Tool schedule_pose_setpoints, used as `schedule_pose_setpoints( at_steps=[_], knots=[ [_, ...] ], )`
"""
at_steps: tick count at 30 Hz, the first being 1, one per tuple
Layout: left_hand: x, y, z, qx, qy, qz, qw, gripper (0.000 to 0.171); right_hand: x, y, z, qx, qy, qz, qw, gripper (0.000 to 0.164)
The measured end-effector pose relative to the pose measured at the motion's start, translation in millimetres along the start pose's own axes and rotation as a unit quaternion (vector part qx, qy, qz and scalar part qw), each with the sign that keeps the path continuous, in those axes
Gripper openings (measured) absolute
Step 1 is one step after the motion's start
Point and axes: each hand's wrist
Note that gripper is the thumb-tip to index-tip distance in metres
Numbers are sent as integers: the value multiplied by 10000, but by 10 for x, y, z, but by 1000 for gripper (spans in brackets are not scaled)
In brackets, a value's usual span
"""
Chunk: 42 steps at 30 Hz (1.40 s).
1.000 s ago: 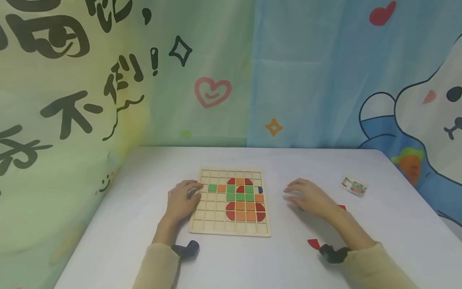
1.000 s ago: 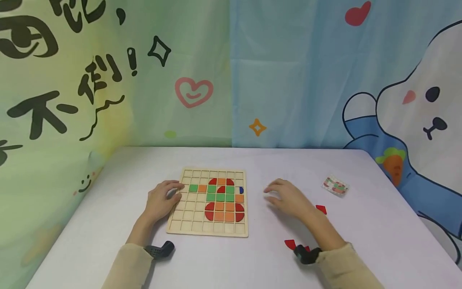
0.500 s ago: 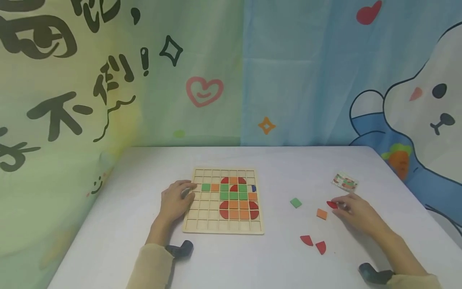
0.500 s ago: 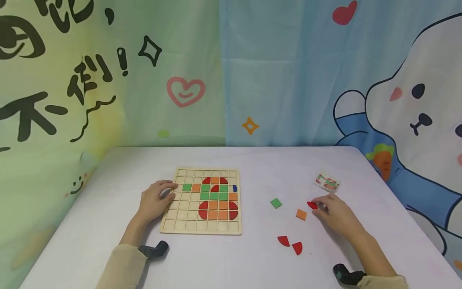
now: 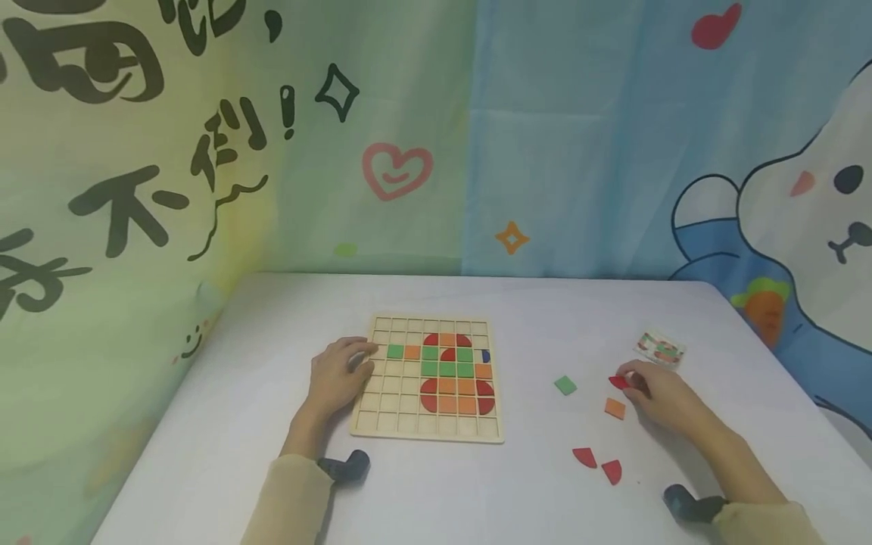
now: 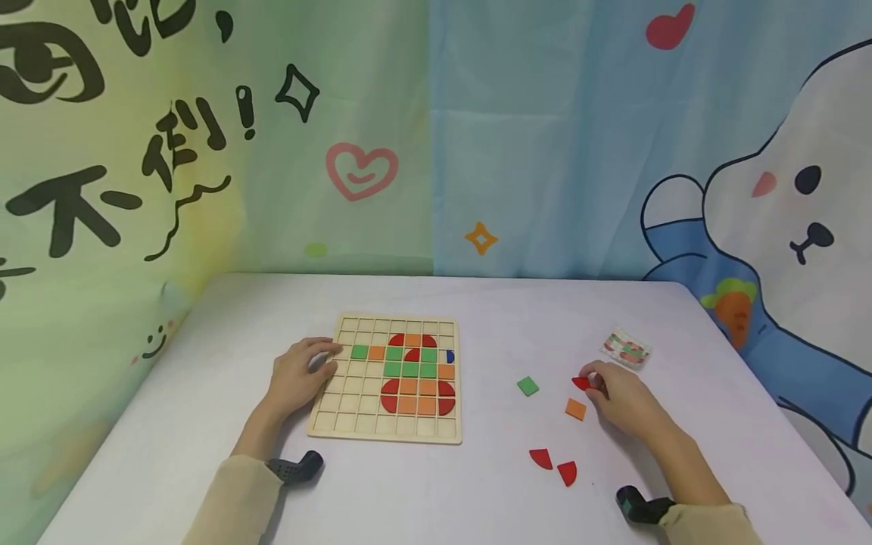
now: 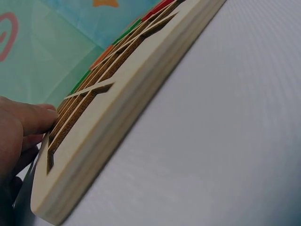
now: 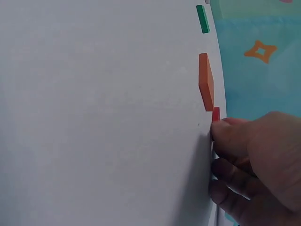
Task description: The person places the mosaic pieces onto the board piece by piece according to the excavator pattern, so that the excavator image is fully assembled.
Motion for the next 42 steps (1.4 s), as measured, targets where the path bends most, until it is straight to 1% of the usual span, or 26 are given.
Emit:
schedule_pose_setpoints(
  at_steps=[4, 8, 11, 16, 18, 21, 23, 25, 29, 31, 33, 35, 37, 40, 42],
  knots=[
    [-6, 0, -9, 1, -7, 11, 10000, 31, -80, -30, 4, -72, -170, 59, 9998, 30],
    [-1, -8, -13, 4, 13, 9, 10000, 32, -156, -49, 23, -102, -189, 143, 9997, 25],
    [2, -16, -6, -13, 38, -16, 10000, 32, -243, -87, 42, -155, -308, 123, 9993, 20],
    [2, -16, -3, 13, 57, -16, 10000, 30, -451, -220, 97, -279, -686, 12, 9973, 16],
    [3, -6, -11, 35, 60, -20, 10000, 29, -537, -289, 124, -316, -694, 109, 9970, 15],
    [9, 8, -12, 38, 61, -36, 10000, 29, -695, -442, 142, -351, -558, 344, 9972, 16],
    [11, 14, -7, 23, 72, -43, 10000, 29, -825, -619, 127, -513, -452, 478, 9965, 20],
    [13, 13, 2, -16, 98, -49, 9999, 29, -961, -863, 89, -746, -410, 524, 9950, 23],
    [12, -3, 25, -71, 133, -77, 9999, 31, -1181, -1453, -40, -1174, -436, 645, 9900, 20],
    [11, -12, 37, -94, 142, -67, 9998, 32, -1258, -1737, -120, -1253, -462, 856, 9873, 18],
    [6, -17, 46, -70, 136, -44, 9999, 34, -1309, -1992, -199, -1281, -497, 1193, 9833, 16],
    [1, -23, 47, -62, 120, -14, 9999, 35, -1342, -2235, -274, -1306, -546, 1458, 9791, 16],
    [-7, -27, 45, -10, 103, 9, 9999, 37, -1366, -2446, -352, -1311, -509, 1695, 9755, 15],
    [-6, -36, 34, 26, 85, 18, 10000, 38, -1389, -2705, -474, -1321, -350, 1811, 9739, 14],
    [-13, -29, 31, 31, 95, 9, 9999, 39, -1411, -2820, -551, -1290, -222, 1798, 9750, 12]
  ],
)
Point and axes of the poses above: each hand's wrist, its own x-axis away from the middle knuckle, its own z-axis out of the back of the hand, y = z × x, and after that the axes turned 2 degrees about x, right-handed
